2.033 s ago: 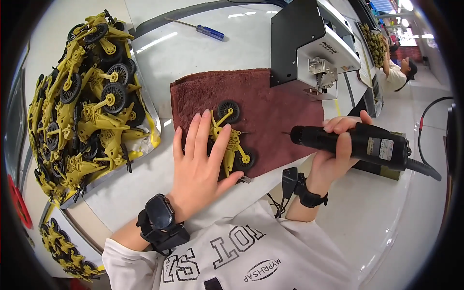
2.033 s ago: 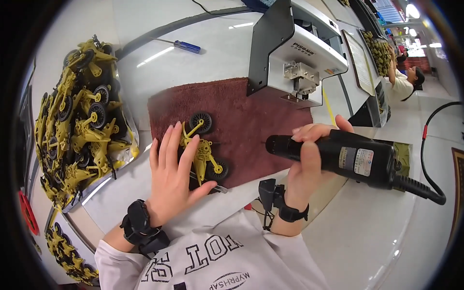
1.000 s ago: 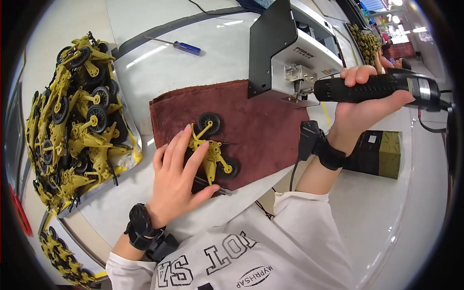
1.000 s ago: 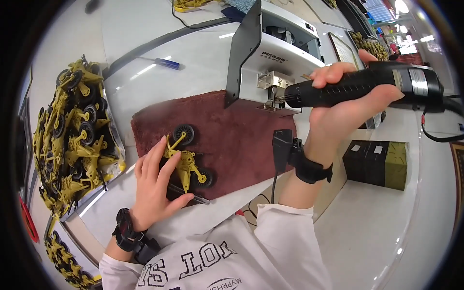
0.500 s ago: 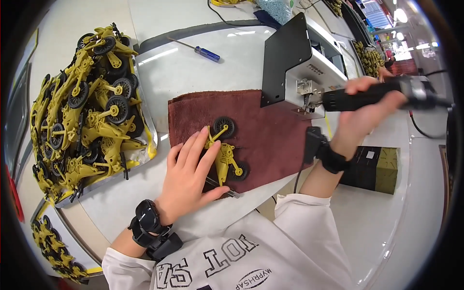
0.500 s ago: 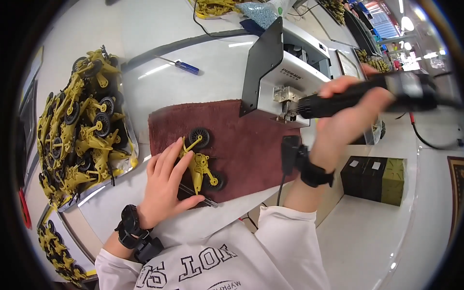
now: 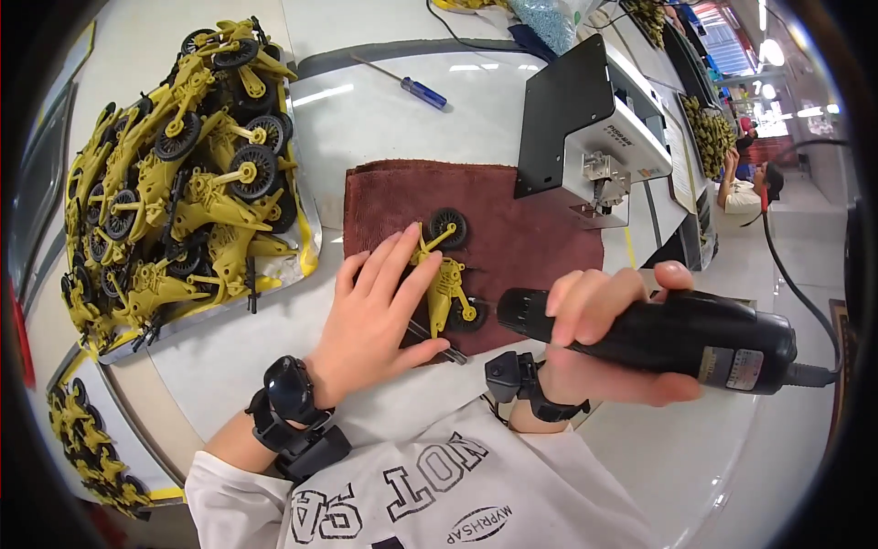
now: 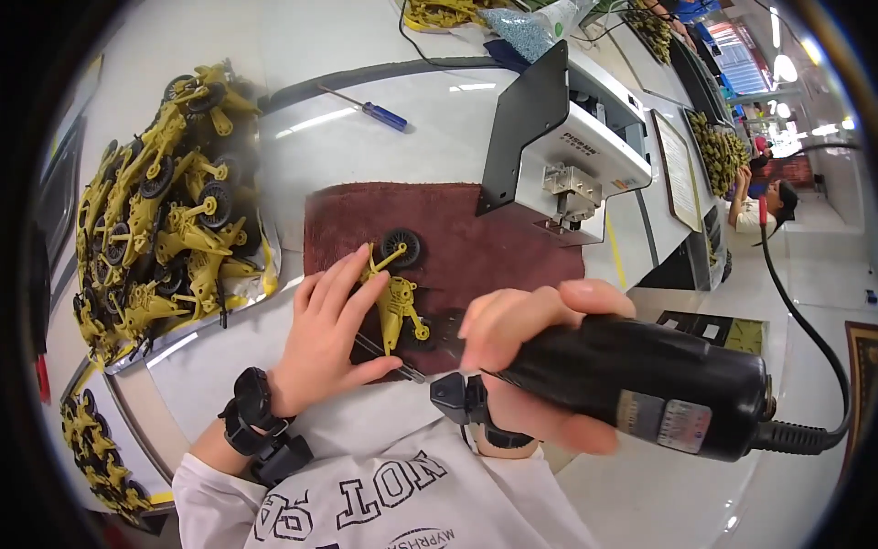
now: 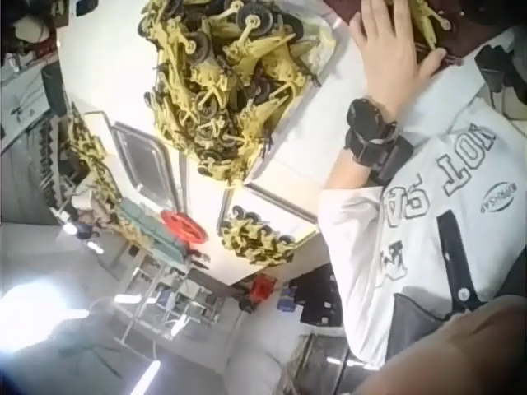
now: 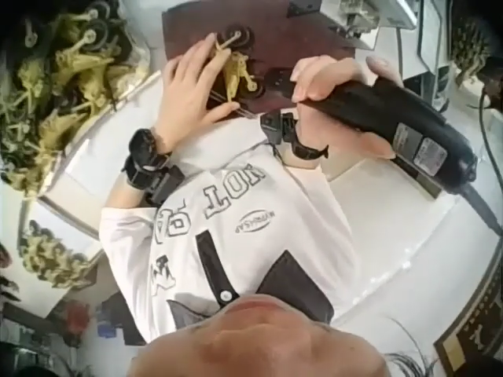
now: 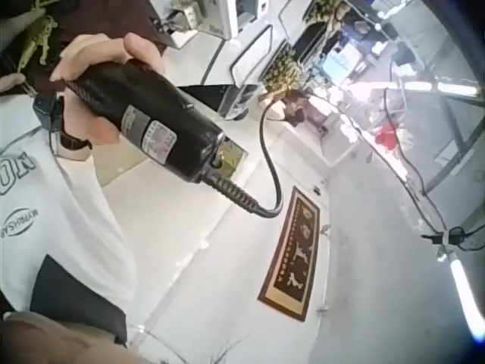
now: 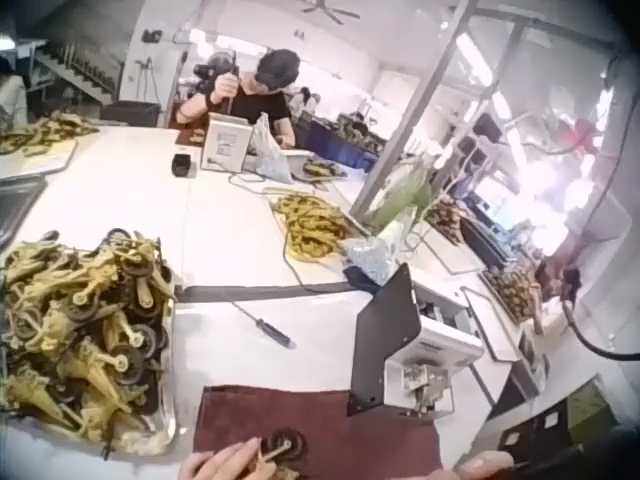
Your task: The worker is using an electric screwdriver to assemble small yellow toy motorcycles at a manufacturing workstation.
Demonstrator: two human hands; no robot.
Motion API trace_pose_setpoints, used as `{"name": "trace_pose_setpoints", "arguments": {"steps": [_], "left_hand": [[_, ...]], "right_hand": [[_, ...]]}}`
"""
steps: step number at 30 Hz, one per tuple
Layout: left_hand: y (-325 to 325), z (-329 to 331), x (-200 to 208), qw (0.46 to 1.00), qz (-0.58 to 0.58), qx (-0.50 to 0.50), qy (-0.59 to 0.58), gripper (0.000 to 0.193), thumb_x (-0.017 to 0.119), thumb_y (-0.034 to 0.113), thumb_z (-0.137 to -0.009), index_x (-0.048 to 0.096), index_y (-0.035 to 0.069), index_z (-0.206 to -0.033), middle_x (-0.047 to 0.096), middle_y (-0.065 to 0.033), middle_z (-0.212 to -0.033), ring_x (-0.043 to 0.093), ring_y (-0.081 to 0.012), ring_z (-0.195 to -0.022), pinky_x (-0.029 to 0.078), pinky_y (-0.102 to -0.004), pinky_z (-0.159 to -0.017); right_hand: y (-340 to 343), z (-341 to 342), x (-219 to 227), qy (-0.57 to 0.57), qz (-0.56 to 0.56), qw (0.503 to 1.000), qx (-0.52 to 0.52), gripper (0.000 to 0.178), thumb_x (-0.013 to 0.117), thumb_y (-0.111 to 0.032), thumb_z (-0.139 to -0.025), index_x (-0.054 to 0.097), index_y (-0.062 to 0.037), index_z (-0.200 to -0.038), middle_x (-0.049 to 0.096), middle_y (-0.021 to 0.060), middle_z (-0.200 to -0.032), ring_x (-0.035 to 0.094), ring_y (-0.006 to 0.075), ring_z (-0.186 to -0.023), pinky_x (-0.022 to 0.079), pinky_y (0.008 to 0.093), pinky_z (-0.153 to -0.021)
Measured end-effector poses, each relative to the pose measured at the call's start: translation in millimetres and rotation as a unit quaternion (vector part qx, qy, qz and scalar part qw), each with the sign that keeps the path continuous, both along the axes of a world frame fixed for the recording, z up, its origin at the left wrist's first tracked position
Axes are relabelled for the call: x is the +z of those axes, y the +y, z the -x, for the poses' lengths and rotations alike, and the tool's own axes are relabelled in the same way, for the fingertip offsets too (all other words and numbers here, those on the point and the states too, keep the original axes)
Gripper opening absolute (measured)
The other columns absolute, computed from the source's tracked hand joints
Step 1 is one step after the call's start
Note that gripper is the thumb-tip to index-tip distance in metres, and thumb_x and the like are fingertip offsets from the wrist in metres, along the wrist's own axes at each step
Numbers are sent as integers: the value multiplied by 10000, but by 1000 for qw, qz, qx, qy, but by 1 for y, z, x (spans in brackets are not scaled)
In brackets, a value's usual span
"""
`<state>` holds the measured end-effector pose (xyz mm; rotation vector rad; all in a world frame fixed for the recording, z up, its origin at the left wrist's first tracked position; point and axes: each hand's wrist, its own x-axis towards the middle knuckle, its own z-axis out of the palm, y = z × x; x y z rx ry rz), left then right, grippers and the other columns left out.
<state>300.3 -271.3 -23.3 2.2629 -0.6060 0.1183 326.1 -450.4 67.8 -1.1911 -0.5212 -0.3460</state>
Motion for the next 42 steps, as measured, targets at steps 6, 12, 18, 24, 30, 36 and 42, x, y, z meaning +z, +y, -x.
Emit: {"name": "trace_pose_setpoints", "arguments": {"steps": [6,12,18,24,30,36,42], "left_hand": [[1,2,-1,1000,-7,-1,-13,613,739,367,-638,538,159,-1178,289,-228,-1413,358,-344,-1245,279,-455,-963],[2,2,-2,1000,7,-6,-21,559,747,352,-623,565,153,-1113,298,-243,-1405,375,-343,-1235,290,-458,-945],[2,0,-2,1000,-9,-8,-4,560,723,402,-655,574,156,-1135,301,-235,-1408,376,-357,-1237,285,-473,-949],[1,0,-4,1000,-21,-10,-6,551,681,439,-689,566,156,-1148,300,-245,-1409,383,-358,-1236,282,-464,-954],[0,-1,-3,999,-47,-7,-11,544,667,449,-701,560,160,-1149,302,-253,-1405,392,-363,-1217,288,-462,-944],[-4,-2,3,996,-80,-33,-37,550,700,402,-668,556,161,-1141,331,-149,-1419,393,-339,-1203,314,-453,-923],[-4,2,1,995,-97,-4,-15,487,673,406,-712,570,174,-1128,351,-100,-1415,397,-340,-1181,312,-458,-930]], "right_hand": [[9,-14,0,-15,51,997,60,893,491,-742,-736,329,-57,-1285,502,88,-649,484,213,-477,394,367,-525],[16,-23,-8,-1,48,998,44,894,471,-744,-745,320,-46,-1283,506,93,-651,491,213,-474,416,366,-521],[18,-36,-12,44,99,991,77,880,513,-713,-737,301,-65,-1292,509,72,-652,500,198,-476,424,348,-529],[13,-36,-17,21,93,989,110,768,641,-611,-721,339,-93,-1200,506,40,-651,503,176,-460,423,328,-522],[7,-38,-24,48,30,993,104,632,697,-421,-747,354,-72,-1148,527,81,-688,521,186,-518,436,333,-542],[2,-44,-27,-20,67,987,143,684,629,-551,-778,351,-53,-1154,553,77,-708,544,201,-502,449,337,-544],[-22,-40,26,-88,65,992,59,717,610,-577,-765,377,-48,-1190,550,75,-686,509,181,-525,421,320,-542]]}}
